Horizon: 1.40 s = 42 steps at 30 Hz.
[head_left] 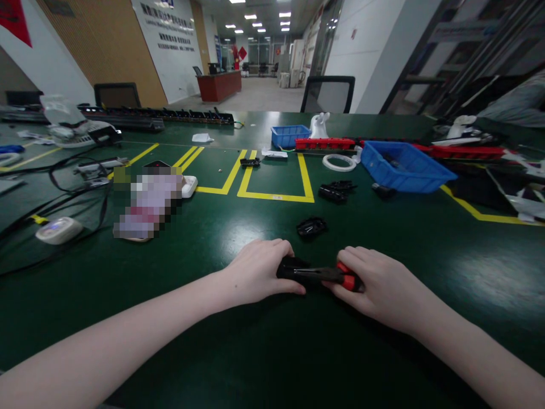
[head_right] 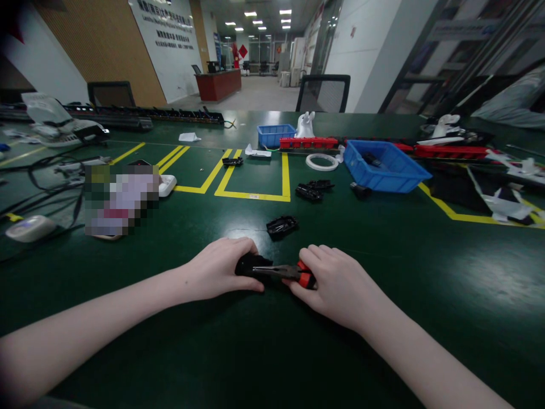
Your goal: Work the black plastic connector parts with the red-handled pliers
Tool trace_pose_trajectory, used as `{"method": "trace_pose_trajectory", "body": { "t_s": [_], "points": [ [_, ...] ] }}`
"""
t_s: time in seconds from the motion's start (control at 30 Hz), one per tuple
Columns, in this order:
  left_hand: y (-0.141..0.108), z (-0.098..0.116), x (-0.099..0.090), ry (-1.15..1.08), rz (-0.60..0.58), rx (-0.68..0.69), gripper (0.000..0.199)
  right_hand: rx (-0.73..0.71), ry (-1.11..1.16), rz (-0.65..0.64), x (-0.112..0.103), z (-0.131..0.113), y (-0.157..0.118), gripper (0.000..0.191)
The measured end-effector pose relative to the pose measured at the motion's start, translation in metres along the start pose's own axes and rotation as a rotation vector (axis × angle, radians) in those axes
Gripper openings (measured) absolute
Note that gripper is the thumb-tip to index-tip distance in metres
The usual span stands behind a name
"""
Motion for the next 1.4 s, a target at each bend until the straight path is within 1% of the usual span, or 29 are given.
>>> {"method": "trace_pose_trajectory", "body": {
  "t_s": [0.07,0.17,0.27,0.33,0.43,0.53,0.7,0.87,1.0,1.2,1.4],
  "points": [
    [-0.0009,-0.0006,0.0018,0.019,0.016,0.022,0.047,0.004,0.002,0.004,-0.0009,-0.0005,-0.0004,0.018],
    [-0.0023,-0.0006,0.0048,0.054,0.037,0.093,0.044,0.012,0.008,0.006,-0.0026,-0.0012,-0.0005,0.018],
    [-0.0037,-0.0004,0.0062,0.085,0.026,0.145,0.044,0.021,0.043,-0.007,-0.0039,-0.0016,-0.0006,0.017],
    [-0.0047,-0.0010,0.0059,0.079,0.023,0.146,0.047,0.034,0.090,-0.019,-0.0042,-0.0021,-0.0015,0.015],
    [-0.0060,-0.0027,0.0044,0.000,0.021,0.150,0.050,0.065,0.166,-0.039,-0.0042,-0.0033,-0.0042,0.010],
    [-0.0065,-0.0037,0.0036,-0.043,-0.009,0.162,0.048,0.118,0.185,-0.073,-0.0044,-0.0046,-0.0060,0.007],
    [-0.0053,-0.0024,0.0056,0.035,-0.049,0.151,0.047,0.187,0.164,-0.161,-0.0052,-0.0063,-0.0044,0.004],
    [-0.0048,-0.0006,0.0074,0.100,-0.065,0.133,0.049,0.194,0.167,-0.215,-0.0063,-0.0067,-0.0026,0.001],
    [-0.0057,0.0003,0.0065,0.081,-0.066,0.126,0.046,0.206,0.152,-0.243,-0.0068,-0.0059,-0.0006,0.000],
    [-0.0050,0.0000,0.0062,0.080,-0.053,0.107,0.046,0.168,0.111,-0.225,-0.0053,-0.0053,0.0021,0.004],
    [-0.0040,0.0014,0.0052,0.048,-0.051,0.111,0.044,0.078,0.043,-0.115,-0.0007,-0.0010,-0.0027,0.003]
  ]
}}
Point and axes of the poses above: each hand's wrist, its own y-axis towards the middle knuckle, its own x-axis out of the palm, z = x × y, the point moved 1 cm from there along y, towards the middle knuckle, and after that the axes turned 14 degrees about -z, right-handed, at the moved point
